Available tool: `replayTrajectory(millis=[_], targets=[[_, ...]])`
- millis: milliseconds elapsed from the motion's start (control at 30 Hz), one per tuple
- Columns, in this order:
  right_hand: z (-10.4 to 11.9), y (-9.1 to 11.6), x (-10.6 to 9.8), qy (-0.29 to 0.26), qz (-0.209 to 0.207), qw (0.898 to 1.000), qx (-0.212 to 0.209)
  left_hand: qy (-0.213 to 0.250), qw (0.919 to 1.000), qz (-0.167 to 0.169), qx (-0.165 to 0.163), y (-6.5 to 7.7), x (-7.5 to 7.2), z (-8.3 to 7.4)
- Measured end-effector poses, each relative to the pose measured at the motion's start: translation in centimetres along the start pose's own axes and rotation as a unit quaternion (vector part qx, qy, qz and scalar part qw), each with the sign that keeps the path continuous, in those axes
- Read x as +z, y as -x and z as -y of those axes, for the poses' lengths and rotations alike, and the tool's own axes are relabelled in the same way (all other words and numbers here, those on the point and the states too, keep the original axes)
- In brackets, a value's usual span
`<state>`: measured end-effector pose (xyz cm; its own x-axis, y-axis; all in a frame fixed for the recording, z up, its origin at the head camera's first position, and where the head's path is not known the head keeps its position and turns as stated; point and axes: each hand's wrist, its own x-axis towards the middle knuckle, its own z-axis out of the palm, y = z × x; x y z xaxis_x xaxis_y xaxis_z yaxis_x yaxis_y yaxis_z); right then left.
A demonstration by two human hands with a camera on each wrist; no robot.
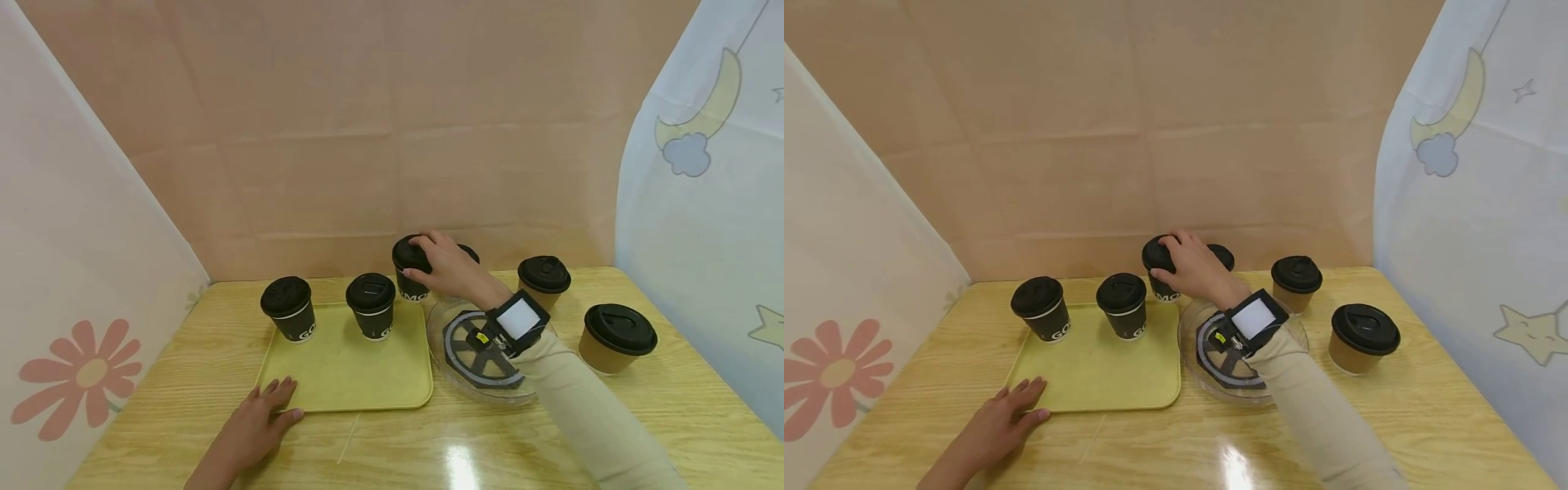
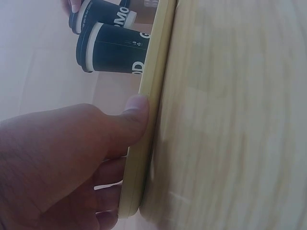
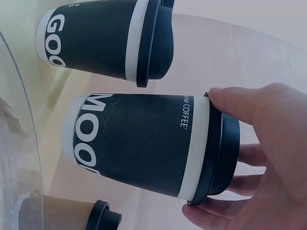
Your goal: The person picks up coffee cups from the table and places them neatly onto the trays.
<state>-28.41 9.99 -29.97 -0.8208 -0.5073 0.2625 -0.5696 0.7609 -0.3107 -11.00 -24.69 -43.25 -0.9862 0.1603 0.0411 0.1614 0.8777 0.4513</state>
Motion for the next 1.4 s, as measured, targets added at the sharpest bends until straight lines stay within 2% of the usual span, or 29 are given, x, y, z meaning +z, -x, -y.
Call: replayTrajectory(millis=[333,467,667,900,1100,1400], targets=[[1.0,2.2,-0.5,0.007,-0.001,1.0,-0.02,-0.008,0.9999,-0.009,0.005,-0.1,0.1,-0.1],[1.5,3.0,-0.8,0.013,0.006,0.999,-0.03,-0.007,1.0,-0.003,0.002,-0.2,0.1,0.0],[2.6,3.9,-1.0,0.027,0.016,0.999,-0.038,-0.01,0.9998,-0.014,0.014,-0.1,0.2,0.1],[3.9,5.0,-1.2,0.046,0.009,0.996,-0.072,-0.006,0.9997,-0.02,0.016,-0.1,0.3,0.1],[5.1,5.4,-1.0,0.045,0.003,0.993,-0.104,0.003,0.9996,-0.023,0.019,-0.2,0.3,0.1],[7.2,5.5,-0.4,0.028,0.029,0.991,-0.125,0.012,0.9995,-0.022,0.018,-0.2,0.2,0.2]])
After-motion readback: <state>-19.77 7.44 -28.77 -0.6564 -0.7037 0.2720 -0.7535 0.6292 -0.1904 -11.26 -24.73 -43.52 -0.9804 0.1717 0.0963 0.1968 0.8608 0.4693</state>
